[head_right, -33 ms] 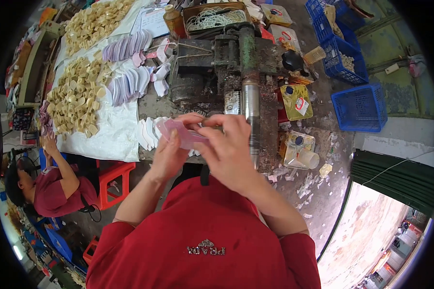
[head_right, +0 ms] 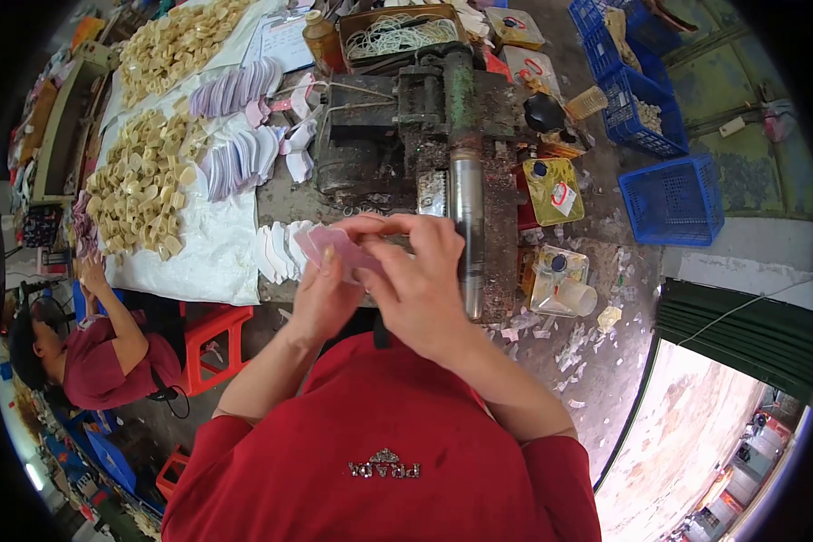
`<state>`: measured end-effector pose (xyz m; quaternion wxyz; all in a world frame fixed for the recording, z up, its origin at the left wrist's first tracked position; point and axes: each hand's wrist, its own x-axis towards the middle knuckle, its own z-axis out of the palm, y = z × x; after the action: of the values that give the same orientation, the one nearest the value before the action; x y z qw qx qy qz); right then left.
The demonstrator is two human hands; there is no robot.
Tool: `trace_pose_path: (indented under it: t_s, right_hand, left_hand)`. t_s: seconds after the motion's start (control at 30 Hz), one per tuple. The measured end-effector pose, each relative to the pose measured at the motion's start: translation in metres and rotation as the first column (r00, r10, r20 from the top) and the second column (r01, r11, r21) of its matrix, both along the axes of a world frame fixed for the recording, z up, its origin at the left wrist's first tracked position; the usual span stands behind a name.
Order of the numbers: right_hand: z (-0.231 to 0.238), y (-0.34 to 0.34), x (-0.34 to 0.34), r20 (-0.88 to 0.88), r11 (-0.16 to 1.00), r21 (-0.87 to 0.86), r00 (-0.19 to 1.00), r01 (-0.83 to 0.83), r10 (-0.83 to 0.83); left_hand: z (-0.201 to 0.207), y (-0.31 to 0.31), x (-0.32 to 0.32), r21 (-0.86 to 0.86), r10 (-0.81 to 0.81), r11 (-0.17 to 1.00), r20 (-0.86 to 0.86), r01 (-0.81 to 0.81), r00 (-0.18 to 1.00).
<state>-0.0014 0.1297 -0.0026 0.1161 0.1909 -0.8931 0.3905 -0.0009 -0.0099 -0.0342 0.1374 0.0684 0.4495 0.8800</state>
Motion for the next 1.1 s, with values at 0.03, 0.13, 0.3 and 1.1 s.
trace_pose_path:
  t_s: [0.03, 0.13, 0.3, 1.1]
  right_hand:
    - [-0.004, -0.004, 0.001, -0.003, 1.000, 0.003, 1.000, 0.006, -0.006]
    - [-0.009, -0.005, 0.002, -0.187, 0.993, -0.010, 0.976, 0.114, -0.113]
    - [-0.016, 0.002, -0.003, -0.215, 0.988, -0.087, 0.966, 0.124, -0.140]
    - [-0.022, 0.118, -0.025, 0.221, 0.958, 0.146, 0.936, 0.247, -0.275]
  left_hand:
    - [0.002, 0.010, 0.002, 0.074, 0.019, 0.997, -0.015, -0.018, 1.000]
    - [0.008, 0.027, 0.013, 0.196, 0.034, 0.979, 0.091, -0.051, 0.995]
    - [0.008, 0.044, 0.001, 0.072, 0.130, 0.989, -0.029, -0.128, 0.991]
    - [-0.023, 0.007, -0.008, -0.751, -0.184, 0.655, -0.263, -0.081, 0.947]
